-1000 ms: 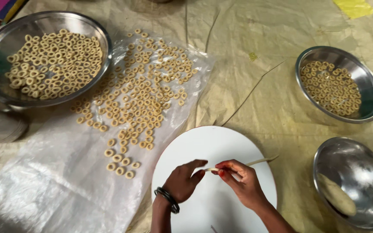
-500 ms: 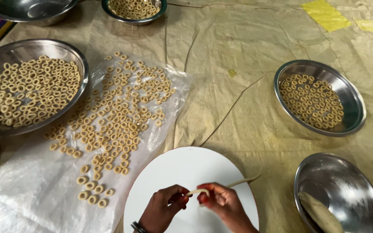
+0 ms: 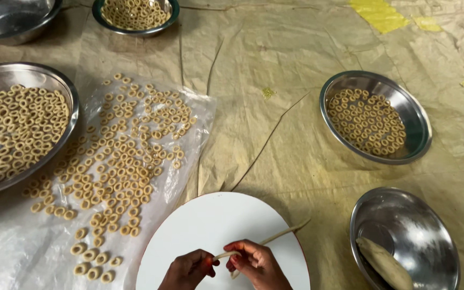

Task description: The person rolls a thin rope of dough on a white circular board, then pinches off small segments and joins the ends to form small rings. The rings are placed on the board and a plastic sheet nearby. Metal bowls containing finished rings are visible.

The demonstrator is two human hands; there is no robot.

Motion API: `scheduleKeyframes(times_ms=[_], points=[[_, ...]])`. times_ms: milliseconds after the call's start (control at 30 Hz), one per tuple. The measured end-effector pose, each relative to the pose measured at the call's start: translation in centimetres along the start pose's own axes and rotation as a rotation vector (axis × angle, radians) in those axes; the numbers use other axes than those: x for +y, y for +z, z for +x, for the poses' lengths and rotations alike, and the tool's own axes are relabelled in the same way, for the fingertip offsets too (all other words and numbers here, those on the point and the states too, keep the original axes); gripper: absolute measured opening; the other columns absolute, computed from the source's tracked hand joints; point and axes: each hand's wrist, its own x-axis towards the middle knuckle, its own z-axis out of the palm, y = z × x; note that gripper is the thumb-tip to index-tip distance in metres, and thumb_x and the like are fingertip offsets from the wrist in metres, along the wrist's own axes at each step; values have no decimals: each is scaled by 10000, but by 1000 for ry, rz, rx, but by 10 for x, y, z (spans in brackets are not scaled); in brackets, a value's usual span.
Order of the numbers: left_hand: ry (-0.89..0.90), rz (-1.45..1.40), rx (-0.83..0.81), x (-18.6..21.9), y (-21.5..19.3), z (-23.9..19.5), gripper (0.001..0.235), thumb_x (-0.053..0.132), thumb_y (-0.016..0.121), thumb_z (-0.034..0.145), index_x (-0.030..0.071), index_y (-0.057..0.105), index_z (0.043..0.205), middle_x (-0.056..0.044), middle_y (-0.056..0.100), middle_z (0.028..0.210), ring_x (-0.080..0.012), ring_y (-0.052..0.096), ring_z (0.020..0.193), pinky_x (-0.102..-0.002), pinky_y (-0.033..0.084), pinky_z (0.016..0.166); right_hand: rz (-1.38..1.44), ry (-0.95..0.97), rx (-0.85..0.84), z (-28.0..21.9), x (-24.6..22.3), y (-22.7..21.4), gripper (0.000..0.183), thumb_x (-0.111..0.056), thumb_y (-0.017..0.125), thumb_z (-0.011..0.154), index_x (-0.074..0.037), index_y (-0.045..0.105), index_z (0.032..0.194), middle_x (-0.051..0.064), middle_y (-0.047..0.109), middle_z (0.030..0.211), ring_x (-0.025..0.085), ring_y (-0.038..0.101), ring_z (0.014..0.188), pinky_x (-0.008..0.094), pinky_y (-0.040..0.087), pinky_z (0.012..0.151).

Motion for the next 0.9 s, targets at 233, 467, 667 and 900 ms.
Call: scheduleKeyframes(times_ms=[233,467,667,900], points=[[87,-225,-74,-38,6,15,173,143,636,984,18,734,1052,-38,769,900,-120,709,906,-297,572,881,-55,-25,-21,9,16,-7,346,-208,687,957,13,698,1222,71,749,1005,126,700,964,319,558,908],[246,-440,-9,-14,22,16,153,27,684,921,36,790,1032,-60,713,1202,-178,668,1193,-366,550,1047,73,-169,-42,22,29,-13,334,-40,698,894,0,629,1219,93,728,1033,160,715,978,325,586,874],[273,-510,163,-12,53,22,183,36,701,911,-19,817,1041,-107,714,1303,-199,622,1277,-361,447,1111,119,-193,53,21,37,-15,289,-32,728,914,60,669,1181,103,730,1048,148,694,992,303,579,861],[165,-943,191,6,44,9,253,108,652,958,-46,795,1099,-165,704,1272,-167,653,1086,-308,511,957,37,-328,131,15,9,7,239,-56,697,941,70,681,1144,111,771,1075,137,713,1022,285,561,849]])
